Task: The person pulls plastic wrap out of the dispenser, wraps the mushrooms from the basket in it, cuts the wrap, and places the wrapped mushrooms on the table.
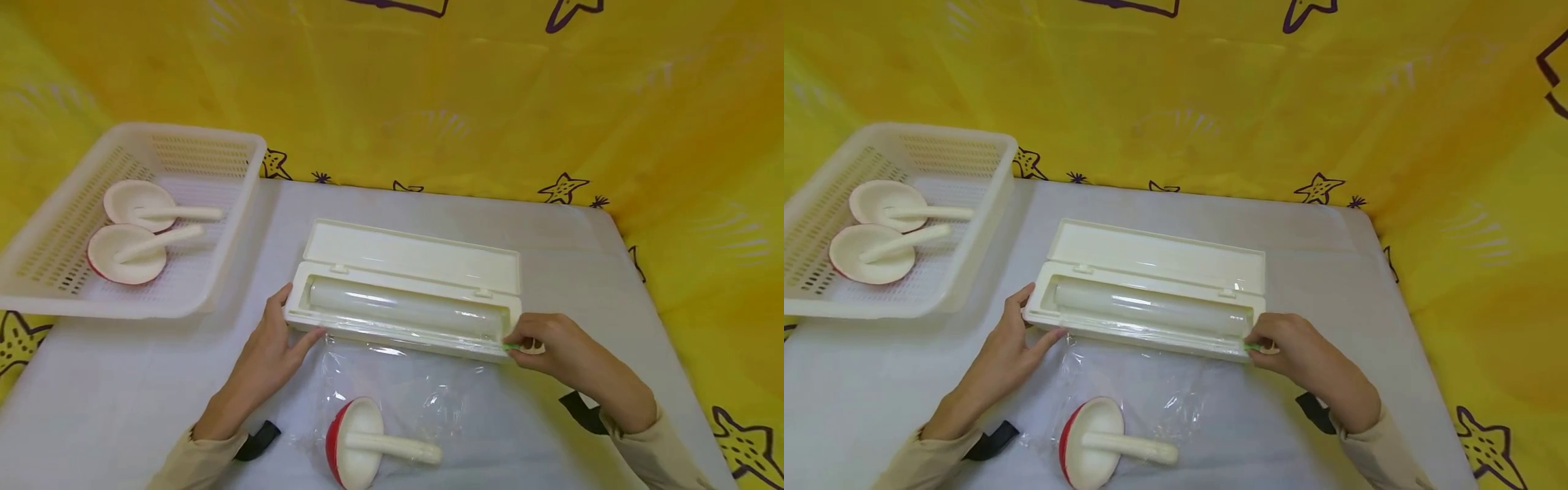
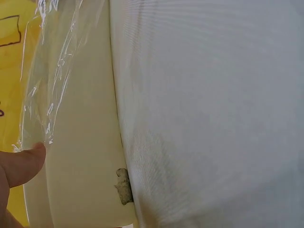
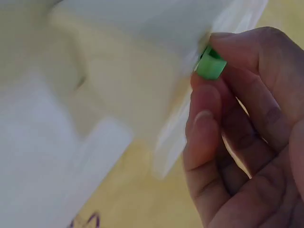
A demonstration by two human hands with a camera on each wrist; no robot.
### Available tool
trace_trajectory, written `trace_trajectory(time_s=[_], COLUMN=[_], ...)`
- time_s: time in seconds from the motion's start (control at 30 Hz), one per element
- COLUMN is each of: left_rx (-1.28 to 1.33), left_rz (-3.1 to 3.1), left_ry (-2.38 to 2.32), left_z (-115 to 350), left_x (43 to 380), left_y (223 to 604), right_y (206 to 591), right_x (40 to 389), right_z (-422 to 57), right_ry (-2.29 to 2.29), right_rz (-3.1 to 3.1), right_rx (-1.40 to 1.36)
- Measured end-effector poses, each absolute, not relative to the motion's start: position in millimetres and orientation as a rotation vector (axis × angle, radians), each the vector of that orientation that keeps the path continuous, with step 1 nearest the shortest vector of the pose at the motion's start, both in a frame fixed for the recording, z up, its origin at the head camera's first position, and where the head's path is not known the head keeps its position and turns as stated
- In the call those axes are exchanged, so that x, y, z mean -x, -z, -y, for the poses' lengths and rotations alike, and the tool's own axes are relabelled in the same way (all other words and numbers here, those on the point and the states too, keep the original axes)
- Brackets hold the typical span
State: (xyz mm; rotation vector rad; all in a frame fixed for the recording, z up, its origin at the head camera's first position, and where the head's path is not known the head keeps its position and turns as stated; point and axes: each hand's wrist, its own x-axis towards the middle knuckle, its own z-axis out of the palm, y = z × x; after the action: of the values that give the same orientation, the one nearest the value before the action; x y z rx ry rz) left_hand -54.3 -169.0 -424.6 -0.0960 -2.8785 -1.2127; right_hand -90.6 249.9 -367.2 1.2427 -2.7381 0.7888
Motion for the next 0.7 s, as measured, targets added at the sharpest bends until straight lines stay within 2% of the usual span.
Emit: trace_trajectory(time_s=[0.23,0.47,0.7], left_rx=[0.057,0.0,0.347], left_rz=[2.885,2.827,2.844], left_ry=[1.072,0.933,1.238], left_z=[165,163,168], left_x=[49,32,31], left_y=[414,400,398], right_y=[367,370,387], right_x=[74,44,21], right_z=[-263,-249,-220], right_ry=[-0.691,-0.729,-0.924], right_rz=[2.795,2.785,3.222], right_rx=[-1.055,-0.683,-0.571])
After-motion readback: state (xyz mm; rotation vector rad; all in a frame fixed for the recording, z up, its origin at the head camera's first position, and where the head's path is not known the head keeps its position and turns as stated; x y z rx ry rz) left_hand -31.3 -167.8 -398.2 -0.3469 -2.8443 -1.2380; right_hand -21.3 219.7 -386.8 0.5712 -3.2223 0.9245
